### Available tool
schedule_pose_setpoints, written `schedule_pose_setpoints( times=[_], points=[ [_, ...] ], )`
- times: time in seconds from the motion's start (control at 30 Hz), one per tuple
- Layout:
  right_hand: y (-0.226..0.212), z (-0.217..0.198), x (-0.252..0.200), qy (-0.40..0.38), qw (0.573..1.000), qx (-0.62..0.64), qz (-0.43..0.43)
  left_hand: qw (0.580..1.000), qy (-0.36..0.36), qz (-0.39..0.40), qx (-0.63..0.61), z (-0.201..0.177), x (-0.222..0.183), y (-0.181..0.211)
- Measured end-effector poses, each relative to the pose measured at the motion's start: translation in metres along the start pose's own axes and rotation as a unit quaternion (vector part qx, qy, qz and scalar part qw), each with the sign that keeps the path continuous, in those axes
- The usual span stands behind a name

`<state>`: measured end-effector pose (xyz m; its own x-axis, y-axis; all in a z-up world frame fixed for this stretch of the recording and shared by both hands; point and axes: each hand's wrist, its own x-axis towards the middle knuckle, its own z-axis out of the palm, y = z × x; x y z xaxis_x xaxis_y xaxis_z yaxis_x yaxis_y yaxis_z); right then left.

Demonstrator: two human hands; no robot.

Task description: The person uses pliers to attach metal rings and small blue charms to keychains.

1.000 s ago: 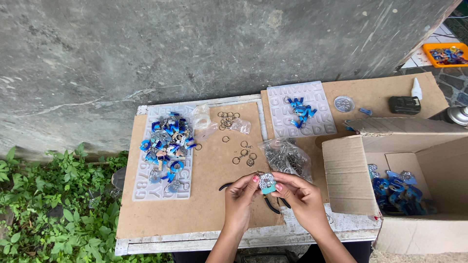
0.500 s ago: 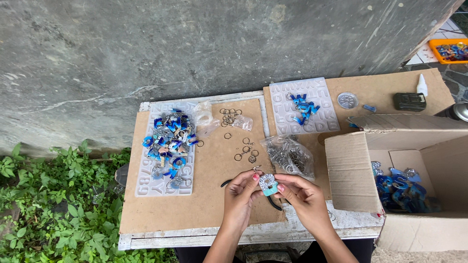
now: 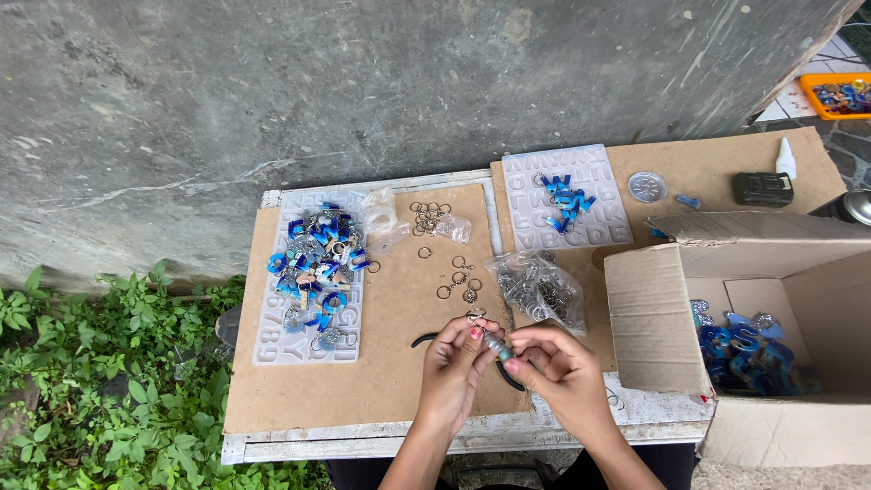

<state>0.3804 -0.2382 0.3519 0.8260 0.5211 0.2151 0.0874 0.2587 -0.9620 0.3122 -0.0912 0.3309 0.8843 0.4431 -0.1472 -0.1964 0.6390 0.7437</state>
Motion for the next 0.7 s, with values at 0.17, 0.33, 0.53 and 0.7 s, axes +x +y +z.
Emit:
schedule_pose_setpoints(
  times=[0.17, 0.33, 0.53, 0.7],
  points=[
    [-0.012, 0.011, -0.001, 0.016, 0.998, -0.049, -0.037, 0.995, -0.014, -0.028, -0.09, 0.0, 0.002, -0.006],
    [-0.024, 0.017, 0.0, -0.004, 0.984, -0.135, -0.113, 0.976, -0.071, -0.031, -0.203, -0.002, 0.002, -0.007],
    [-0.019, 0.014, -0.002, 0.004, 0.981, -0.167, -0.102, 0.977, -0.064, -0.03, -0.203, -0.006, 0.003, -0.009],
    [-0.018, 0.012, 0.001, -0.007, 0.985, -0.149, -0.085, 0.981, -0.013, -0.019, -0.191, -0.008, 0.005, -0.015]
  ],
)
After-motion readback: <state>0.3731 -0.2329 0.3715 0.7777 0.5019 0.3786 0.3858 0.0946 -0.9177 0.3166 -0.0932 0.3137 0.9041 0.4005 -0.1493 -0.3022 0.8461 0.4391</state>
